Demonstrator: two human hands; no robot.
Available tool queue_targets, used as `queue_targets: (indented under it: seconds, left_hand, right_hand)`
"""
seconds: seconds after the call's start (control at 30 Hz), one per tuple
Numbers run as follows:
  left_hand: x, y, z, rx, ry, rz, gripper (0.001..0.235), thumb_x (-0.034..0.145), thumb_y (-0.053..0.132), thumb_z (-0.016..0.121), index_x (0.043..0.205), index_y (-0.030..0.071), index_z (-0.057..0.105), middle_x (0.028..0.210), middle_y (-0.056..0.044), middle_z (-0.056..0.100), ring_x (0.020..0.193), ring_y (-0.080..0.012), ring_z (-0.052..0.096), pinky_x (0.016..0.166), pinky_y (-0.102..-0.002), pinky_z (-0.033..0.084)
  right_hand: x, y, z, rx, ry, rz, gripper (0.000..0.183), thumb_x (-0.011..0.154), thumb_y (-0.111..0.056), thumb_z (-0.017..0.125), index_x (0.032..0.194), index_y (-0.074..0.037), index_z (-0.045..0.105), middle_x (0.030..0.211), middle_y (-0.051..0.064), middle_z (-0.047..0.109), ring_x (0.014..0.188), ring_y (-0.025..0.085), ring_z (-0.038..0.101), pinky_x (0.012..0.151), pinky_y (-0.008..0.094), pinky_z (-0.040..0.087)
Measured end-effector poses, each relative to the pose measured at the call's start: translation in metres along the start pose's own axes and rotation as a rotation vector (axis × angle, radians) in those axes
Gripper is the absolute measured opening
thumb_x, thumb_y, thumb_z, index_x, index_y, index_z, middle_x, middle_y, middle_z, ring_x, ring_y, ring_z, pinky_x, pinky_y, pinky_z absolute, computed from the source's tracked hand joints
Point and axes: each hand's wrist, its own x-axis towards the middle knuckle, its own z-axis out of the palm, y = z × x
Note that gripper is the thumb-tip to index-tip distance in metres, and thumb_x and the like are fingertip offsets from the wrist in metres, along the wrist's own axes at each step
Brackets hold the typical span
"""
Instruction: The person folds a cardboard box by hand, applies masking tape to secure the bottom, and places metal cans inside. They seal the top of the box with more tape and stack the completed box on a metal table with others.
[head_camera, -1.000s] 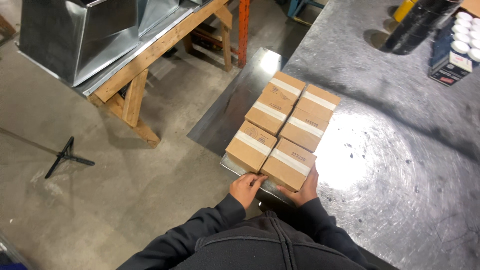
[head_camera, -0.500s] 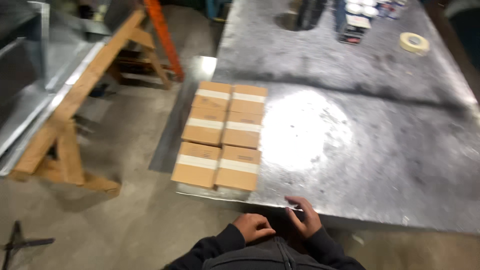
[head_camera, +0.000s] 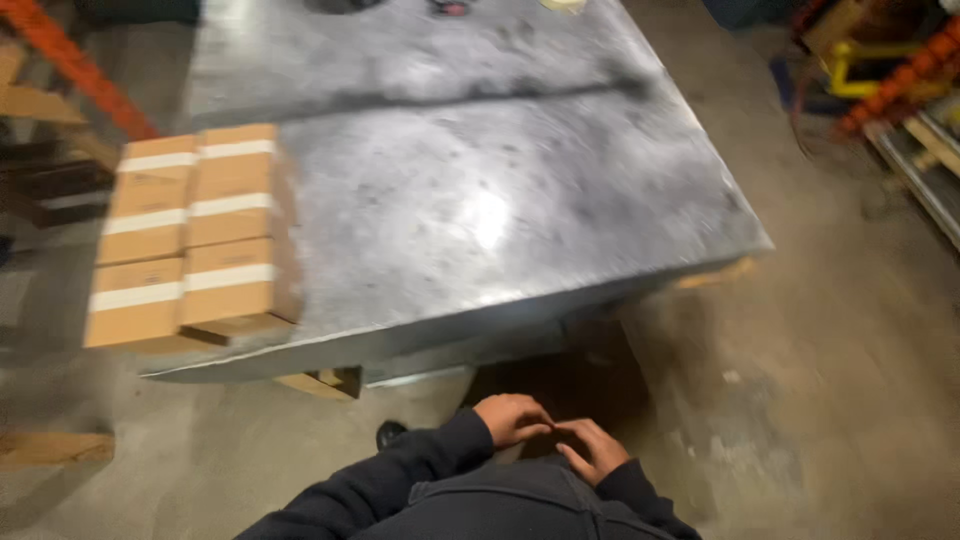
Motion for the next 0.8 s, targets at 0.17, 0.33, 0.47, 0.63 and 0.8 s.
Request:
queue_targets:
  seconds: [0.17, 0.33, 0.47, 0.63, 0.8]
  left_hand:
    - [0.085, 0.064, 0.092, -0.008, -0.243, 0.116, 0.034, 0.102, 0.046, 0.055, 0.125, 0.026, 0.070, 0.120, -0.005, 0.067, 0.106, -0.0273, 0.065, 0.080, -0.045, 0.054]
    - [0.159, 0.131, 0.134, 0.004, -0.286, 0.226, 0.031, 0.100, 0.042, 0.059, 0.124, 0.025, 0.070, 0.121, -0.001, 0.068, 0.105, -0.0233, 0.068, 0.081, -0.041, 0.055]
    - [0.211, 0.134, 0.153, 0.010, -0.285, 0.357, 0.032, 0.093, 0.035, 0.069, 0.121, 0.019, 0.070, 0.116, -0.009, 0.071, 0.101, -0.0312, 0.068, 0.080, -0.045, 0.053]
    - [0.294, 0.168, 0.135, 0.003, -0.480, 0.246, 0.033, 0.093, 0.039, 0.065, 0.120, 0.021, 0.073, 0.113, -0.004, 0.075, 0.098, -0.0266, 0.071, 0.079, -0.041, 0.055]
    - [0.428, 0.138, 0.168, -0.014, -0.442, 0.379, 0.033, 0.097, 0.045, 0.061, 0.119, 0.021, 0.068, 0.110, -0.007, 0.073, 0.096, -0.0287, 0.070, 0.079, -0.041, 0.055]
  right_hand:
    - [-0.130, 0.078, -0.033, 0.095, 0.084, 0.245, 0.040, 0.096, -0.042, 0.063, 0.132, -0.024, 0.068, 0.126, 0.001, 0.069, 0.109, 0.019, 0.070, 0.091, 0.035, 0.057]
    - [-0.208, 0.113, -0.077, 0.137, 0.175, 0.413, 0.042, 0.096, -0.043, 0.060, 0.133, -0.026, 0.067, 0.128, -0.001, 0.068, 0.109, 0.017, 0.071, 0.089, 0.034, 0.057]
    - [-0.225, 0.163, -0.082, 0.265, 0.267, 0.330, 0.044, 0.092, -0.016, 0.060, 0.135, -0.022, 0.067, 0.131, 0.004, 0.069, 0.113, 0.019, 0.070, 0.096, 0.033, 0.058]
    - [-0.220, 0.260, -0.089, 0.468, 0.132, 0.411, 0.045, 0.099, -0.017, 0.056, 0.144, -0.022, 0.058, 0.141, 0.004, 0.059, 0.129, 0.021, 0.061, 0.104, 0.034, 0.052]
    - [-0.222, 0.437, -0.110, 0.519, 0.156, 0.770, 0.023, 0.104, -0.035, 0.043, 0.095, -0.025, 0.062, 0.097, -0.001, 0.063, 0.099, 0.012, 0.066, 0.091, 0.025, 0.042]
